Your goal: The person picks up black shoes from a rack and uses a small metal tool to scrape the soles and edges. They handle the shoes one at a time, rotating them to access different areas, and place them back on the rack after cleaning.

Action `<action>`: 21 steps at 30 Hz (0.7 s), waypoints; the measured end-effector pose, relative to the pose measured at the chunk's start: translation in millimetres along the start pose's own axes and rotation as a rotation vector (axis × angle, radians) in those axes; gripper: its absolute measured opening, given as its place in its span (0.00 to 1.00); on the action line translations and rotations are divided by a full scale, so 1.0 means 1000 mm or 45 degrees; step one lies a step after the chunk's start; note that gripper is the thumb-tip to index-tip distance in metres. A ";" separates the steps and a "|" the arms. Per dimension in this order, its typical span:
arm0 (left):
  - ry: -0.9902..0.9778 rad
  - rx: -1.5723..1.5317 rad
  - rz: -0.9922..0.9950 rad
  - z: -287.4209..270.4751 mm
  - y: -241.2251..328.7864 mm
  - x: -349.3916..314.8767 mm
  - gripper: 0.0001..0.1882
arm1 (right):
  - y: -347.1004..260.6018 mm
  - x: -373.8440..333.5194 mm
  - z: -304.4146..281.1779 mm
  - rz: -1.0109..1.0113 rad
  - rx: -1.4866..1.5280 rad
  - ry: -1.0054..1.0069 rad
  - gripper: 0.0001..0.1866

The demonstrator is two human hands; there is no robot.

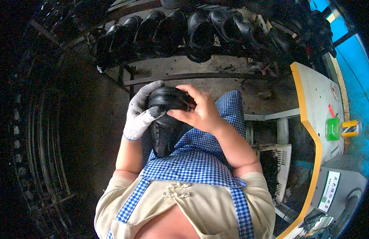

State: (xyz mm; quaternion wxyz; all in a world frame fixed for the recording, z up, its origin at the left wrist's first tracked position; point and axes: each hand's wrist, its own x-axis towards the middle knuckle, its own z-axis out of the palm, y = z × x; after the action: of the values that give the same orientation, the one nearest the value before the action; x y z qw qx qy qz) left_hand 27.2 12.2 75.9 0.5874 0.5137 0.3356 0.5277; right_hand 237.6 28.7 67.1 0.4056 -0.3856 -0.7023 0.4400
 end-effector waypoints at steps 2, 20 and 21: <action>0.048 -0.031 -0.070 0.002 -0.003 -0.003 0.40 | 0.003 0.002 -0.006 -0.177 0.031 -0.013 0.31; 0.104 0.002 -0.060 0.008 -0.002 -0.012 0.35 | -0.065 -0.008 -0.046 -0.507 -0.895 -0.079 0.21; 0.104 -0.007 -0.072 0.008 -0.002 -0.012 0.35 | -0.065 -0.008 -0.048 -0.504 -0.894 -0.099 0.20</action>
State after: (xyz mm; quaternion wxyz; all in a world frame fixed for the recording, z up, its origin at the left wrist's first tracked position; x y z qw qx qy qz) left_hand 32.3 -1.2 74.6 0.5892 0.4804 0.3723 0.5324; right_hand 272.2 15.5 139.5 0.2991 -0.3411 -0.8854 0.1010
